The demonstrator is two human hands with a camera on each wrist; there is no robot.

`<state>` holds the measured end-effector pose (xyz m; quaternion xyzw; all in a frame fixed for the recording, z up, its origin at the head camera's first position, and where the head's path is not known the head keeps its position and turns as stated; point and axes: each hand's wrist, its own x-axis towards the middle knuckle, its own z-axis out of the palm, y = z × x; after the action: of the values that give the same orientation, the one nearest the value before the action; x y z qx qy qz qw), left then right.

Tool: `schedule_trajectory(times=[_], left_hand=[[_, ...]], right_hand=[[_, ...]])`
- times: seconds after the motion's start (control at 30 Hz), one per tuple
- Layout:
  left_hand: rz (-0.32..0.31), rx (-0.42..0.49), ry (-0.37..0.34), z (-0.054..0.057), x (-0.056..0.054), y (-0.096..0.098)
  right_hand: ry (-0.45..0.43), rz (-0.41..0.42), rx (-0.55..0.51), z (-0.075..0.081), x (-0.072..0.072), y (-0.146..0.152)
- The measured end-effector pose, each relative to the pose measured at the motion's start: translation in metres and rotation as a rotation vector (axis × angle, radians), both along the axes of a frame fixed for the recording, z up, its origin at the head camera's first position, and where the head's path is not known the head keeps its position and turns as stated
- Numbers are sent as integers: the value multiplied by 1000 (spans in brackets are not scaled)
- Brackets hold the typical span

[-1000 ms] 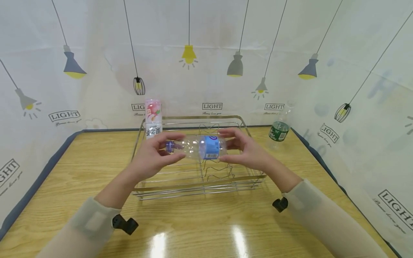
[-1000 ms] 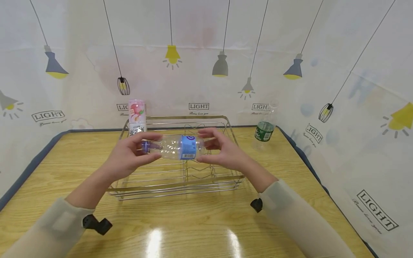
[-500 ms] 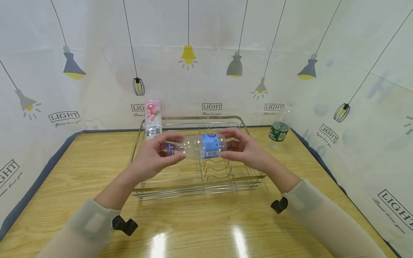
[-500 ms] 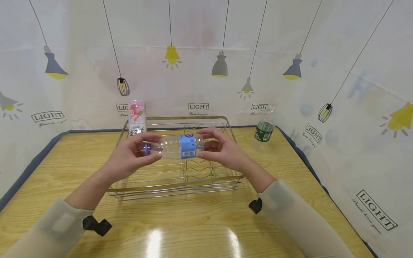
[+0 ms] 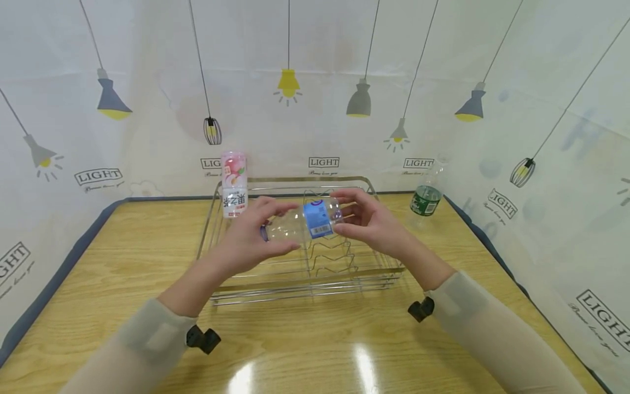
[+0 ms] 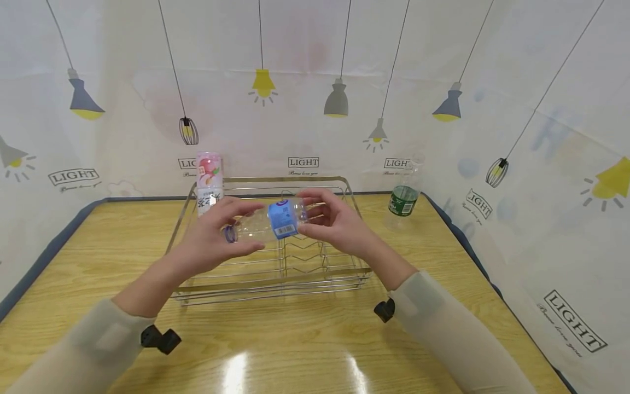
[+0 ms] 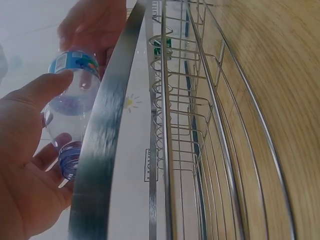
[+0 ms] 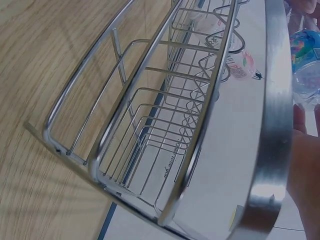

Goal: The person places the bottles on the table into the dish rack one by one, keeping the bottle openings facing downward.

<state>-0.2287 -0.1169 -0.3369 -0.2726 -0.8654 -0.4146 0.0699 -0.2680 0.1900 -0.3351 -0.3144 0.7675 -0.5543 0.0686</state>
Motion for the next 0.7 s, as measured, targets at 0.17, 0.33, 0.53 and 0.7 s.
schedule_trajectory(times=[0.17, 0.33, 0.53, 0.7], left_hand=[[13, -46, 68, -1, 1, 6], [34, -61, 69, -2, 2, 7], [49, -23, 45, -6, -3, 4], [38, 128, -86, -10, -7, 1]], right_hand=[[9, -2, -6, 0, -1, -3], [10, -13, -9, -1, 0, -5], [9, -29, -34, -2, -2, -6], [8, -34, -65, -2, -2, -4]])
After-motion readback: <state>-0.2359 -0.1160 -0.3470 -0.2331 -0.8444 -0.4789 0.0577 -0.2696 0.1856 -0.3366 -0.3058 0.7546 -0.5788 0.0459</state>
